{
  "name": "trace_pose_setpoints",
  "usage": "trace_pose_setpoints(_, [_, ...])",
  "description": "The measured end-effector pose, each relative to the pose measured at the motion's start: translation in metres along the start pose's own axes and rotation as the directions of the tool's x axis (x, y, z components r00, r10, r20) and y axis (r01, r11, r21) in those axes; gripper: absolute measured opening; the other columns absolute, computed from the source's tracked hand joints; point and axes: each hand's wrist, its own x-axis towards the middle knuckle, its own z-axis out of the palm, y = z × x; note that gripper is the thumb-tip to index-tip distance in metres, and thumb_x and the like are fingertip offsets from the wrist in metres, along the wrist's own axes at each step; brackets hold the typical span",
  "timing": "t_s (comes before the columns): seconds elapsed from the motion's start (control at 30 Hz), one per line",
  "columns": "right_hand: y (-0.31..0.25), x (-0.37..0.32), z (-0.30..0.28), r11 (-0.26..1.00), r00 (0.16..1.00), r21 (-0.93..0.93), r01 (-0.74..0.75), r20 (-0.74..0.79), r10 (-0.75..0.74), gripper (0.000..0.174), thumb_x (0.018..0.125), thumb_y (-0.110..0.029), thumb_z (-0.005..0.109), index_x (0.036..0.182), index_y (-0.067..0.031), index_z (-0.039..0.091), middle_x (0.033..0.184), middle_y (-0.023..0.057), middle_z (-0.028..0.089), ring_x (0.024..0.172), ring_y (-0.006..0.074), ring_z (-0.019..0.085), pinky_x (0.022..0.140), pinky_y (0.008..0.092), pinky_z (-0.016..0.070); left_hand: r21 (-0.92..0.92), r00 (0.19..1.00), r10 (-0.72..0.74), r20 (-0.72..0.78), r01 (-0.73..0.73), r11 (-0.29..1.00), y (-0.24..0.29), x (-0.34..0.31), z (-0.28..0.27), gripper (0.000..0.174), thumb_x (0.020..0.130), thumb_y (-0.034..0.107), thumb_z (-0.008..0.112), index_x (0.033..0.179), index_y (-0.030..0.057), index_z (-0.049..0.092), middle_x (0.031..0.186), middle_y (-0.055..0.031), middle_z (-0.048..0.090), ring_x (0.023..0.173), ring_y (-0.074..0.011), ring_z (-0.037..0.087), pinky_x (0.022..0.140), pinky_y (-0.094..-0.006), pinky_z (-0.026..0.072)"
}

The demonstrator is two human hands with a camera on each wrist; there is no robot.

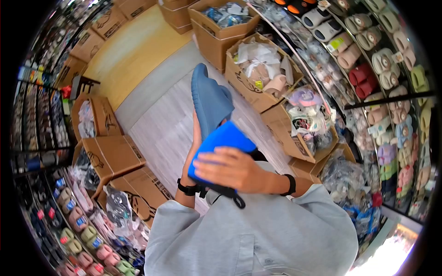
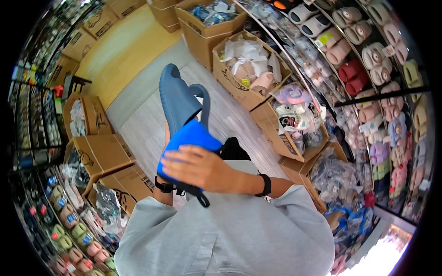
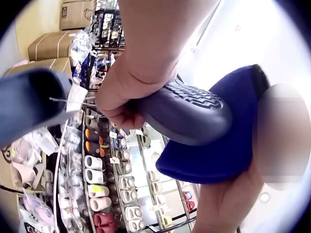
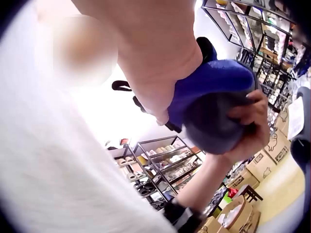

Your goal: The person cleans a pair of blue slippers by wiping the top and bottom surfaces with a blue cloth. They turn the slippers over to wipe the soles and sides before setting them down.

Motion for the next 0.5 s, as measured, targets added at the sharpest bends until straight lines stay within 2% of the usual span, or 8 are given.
trace_pose_setpoints(0.03, [-0.002, 0.0, 0.002, 0.999, 0.999, -0.005, 0.046, 0.015, -0.046, 0.037, 0.095, -0.015, 0.07, 0.132, -0.0127, 0.075, 0.142, 0.003, 0.072, 0.136, 0.0215, 0.065, 0.117, 0.0416, 0.0452, -0.468, 0.867, -0.031, 0.498, 0.298, 0.832, -0.014, 0.026, -0.071, 0.097, 0.103, 0.084, 0.035, 0.149, 0.0004, 0.054, 0.138, -0.021, 0.067, 0.125, -0.028, 0.069, 0.113, -0.0394, 0.0546])
trace_pose_setpoints(0.07, [-0.002, 0.0, 0.002, 0.999, 1.0, -0.054, 0.003, 0.004, -0.003, 0.037, 0.094, -0.015, 0.07, 0.131, -0.0133, 0.075, 0.143, 0.0026, 0.071, 0.134, 0.02, 0.066, 0.117, 0.0417, 0.044, -0.467, 0.859, -0.046, 0.51, 0.321, 0.824, 0.004, 0.03, -0.024, 0.097, 0.103, 0.084, 0.035, 0.149, 0.0004, 0.054, 0.138, -0.021, 0.067, 0.125, -0.028, 0.069, 0.113, -0.0394, 0.0546])
trace_pose_setpoints(0.1, [0.006, 0.002, 0.002, 0.998, 1.0, -0.063, -0.015, 0.005, 0.015, 0.037, 0.094, -0.015, 0.07, 0.131, -0.0133, 0.075, 0.143, 0.0026, 0.071, 0.134, 0.02, 0.066, 0.117, 0.0417, 0.044, -0.071, 0.974, -0.227, -0.012, 0.225, 0.972, 0.017, 0.023, 0.029, 0.1, 0.102, 0.085, 0.034, 0.15, -0.0002, 0.053, 0.139, -0.0204, 0.067, 0.126, -0.0273, 0.068, 0.113, -0.039, 0.0541])
trace_pose_setpoints(0.13, [0.019, 0.005, 0.001, 0.988, 0.998, -0.147, -0.055, -0.04, 0.05, 0.038, 0.095, -0.015, 0.068, 0.132, -0.0129, 0.074, 0.143, 0.0037, 0.07, 0.135, 0.0206, 0.064, 0.117, 0.0427, 0.0445, 0.35, 0.837, -0.093, -0.538, 0.323, 0.879, 0.028, 0.021, 0.063, 0.102, 0.102, 0.087, 0.033, 0.151, -0.0008, 0.052, 0.139, -0.0198, 0.066, 0.127, -0.0266, 0.068, 0.113, -0.0386, 0.0536])
trace_pose_setpoints(0.17, [0.032, 0.008, -0.001, 0.97, 0.993, -0.224, -0.092, -0.087, 0.074, 0.038, 0.096, -0.015, 0.065, 0.133, -0.0124, 0.073, 0.143, 0.0048, 0.069, 0.136, 0.0213, 0.063, 0.117, 0.0437, 0.0449, 0.345, 0.837, -0.103, -0.538, 0.33, 0.879, 0.03, 0.035, 0.059, 0.102, 0.102, 0.087, 0.033, 0.151, -0.0008, 0.052, 0.139, -0.0198, 0.066, 0.127, -0.0266, 0.068, 0.113, -0.0386, 0.0536])
trace_pose_setpoints(0.23, [0.067, 0.015, -0.006, 0.947, 0.977, -0.262, -0.184, -0.152, 0.148, 0.041, 0.094, -0.014, 0.066, 0.134, -0.0119, 0.073, 0.143, 0.0058, 0.07, 0.134, 0.0234, 0.064, 0.115, 0.0455, 0.0457, -0.091, 0.904, -0.309, -0.296, 0.295, 0.951, 0.037, 0.068, 0.041, 0.101, 0.103, 0.085, 0.031, 0.152, -0.0004, 0.052, 0.14, -0.019, 0.067, 0.128, -0.025, 0.068, 0.112, -0.0379, 0.0543])
trace_pose_setpoints(0.4, [0.159, 0.046, -0.02, 0.891, 0.892, -0.238, -0.388, -0.34, 0.297, 0.046, 0.092, -0.011, 0.064, 0.136, -0.0122, 0.075, 0.144, 0.0067, 0.071, 0.135, 0.0273, 0.065, 0.116, 0.0481, 0.0451, 0.37, 0.924, -0.084, -0.372, 0.231, 0.9, 0.039, 0.093, 0.026, 0.088, 0.111, 0.075, 0.026, 0.154, 0.004, 0.053, 0.133, -0.0132, 0.07, 0.115, -0.0187, 0.071, 0.1, -0.0325, 0.0581])
trace_pose_setpoints(0.5, [0.211, 0.075, -0.031, 0.9, 0.797, 0.008, -0.436, -0.46, 0.391, 0.043, 0.09, -0.011, 0.079, 0.133, -0.0078, 0.075, 0.139, 0.0117, 0.073, 0.128, 0.0333, 0.069, 0.11, 0.0455, 0.0495, 0.537, 0.909, -0.051, -0.413, 0.288, 0.793, 0.065, 0.105, 0.039, 0.088, 0.113, 0.072, 0.027, 0.145, -0.0024, 0.062, 0.123, -0.0118, 0.074, 0.103, -0.016, 0.071, 0.09, -0.0301, 0.0582])
